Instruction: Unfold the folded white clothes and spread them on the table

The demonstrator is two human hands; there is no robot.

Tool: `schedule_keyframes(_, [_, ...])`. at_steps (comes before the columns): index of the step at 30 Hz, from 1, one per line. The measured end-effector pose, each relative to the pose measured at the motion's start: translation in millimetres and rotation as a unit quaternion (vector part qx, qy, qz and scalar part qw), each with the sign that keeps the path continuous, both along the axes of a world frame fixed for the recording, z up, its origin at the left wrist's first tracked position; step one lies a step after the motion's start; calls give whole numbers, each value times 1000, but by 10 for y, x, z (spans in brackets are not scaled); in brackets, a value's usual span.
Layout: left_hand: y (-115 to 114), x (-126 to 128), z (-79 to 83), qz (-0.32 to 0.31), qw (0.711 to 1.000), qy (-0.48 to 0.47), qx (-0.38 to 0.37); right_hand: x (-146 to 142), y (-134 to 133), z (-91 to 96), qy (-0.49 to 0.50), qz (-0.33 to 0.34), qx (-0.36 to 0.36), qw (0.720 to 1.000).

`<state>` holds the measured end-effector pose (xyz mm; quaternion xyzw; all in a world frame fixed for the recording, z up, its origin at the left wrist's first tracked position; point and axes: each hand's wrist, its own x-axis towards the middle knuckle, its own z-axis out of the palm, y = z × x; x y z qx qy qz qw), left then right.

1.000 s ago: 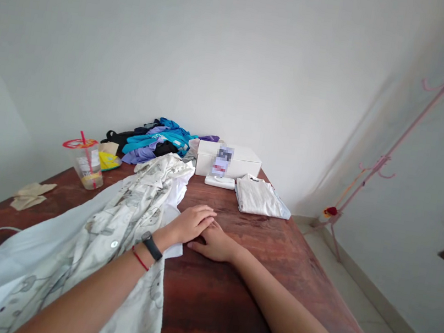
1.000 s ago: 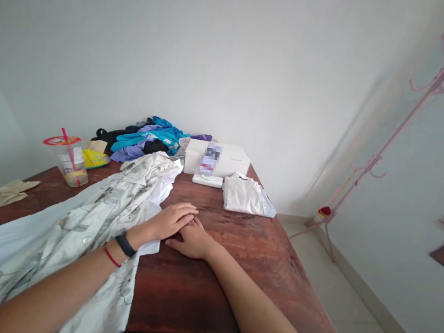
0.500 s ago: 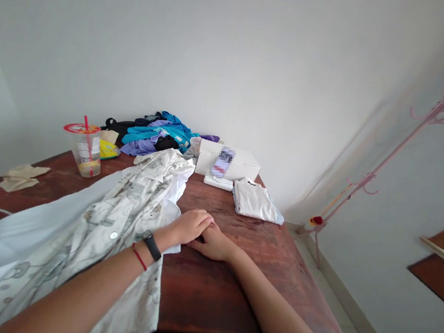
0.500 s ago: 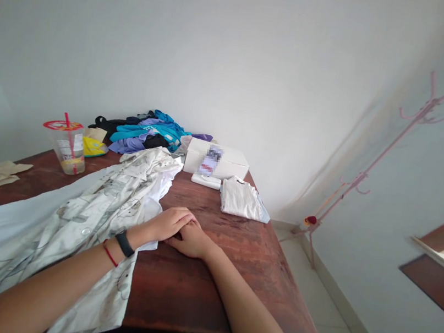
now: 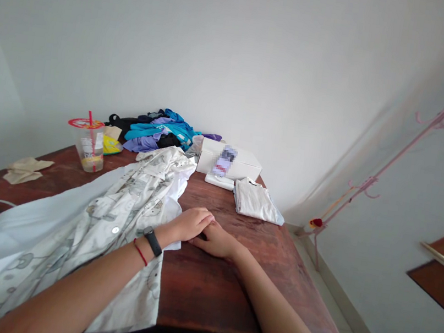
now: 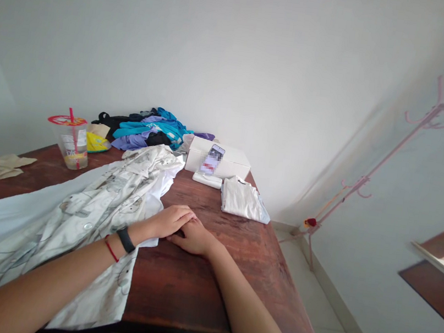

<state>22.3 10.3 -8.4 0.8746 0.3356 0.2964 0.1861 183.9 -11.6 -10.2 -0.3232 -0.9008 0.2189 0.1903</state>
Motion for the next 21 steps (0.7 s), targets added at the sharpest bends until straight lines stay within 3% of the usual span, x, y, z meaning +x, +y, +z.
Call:
schedule_keyframes(3, [15,3,-36,21,999,-36,10,179,104,134,5,-25,-30,999])
schedule_keyframes(6, [11,4,-61,44,998,-39,30,493,290,250,71,-176,24,982])
schedule_keyframes(9, [1,-4,-82,45,998,-14,32,854,460,298,95,-398,145,901])
schedule_keyframes(11, [2,-11,-99,41,999,-6,33,1048,528,273,25,-494,140,858])
schedule_keyframes(13, [9,-18,-118,35,999,-8,33,1172,565,207,-80,-507,67,855])
schedule_keyframes(16, [21,-26,-135,25,999,-12,29,1248,600,92,-178,-473,-19,863])
schedule_keyframes(21, [22,-27,-142,17,1000,-17,20,1285,645,34,-120,-531,16,839])
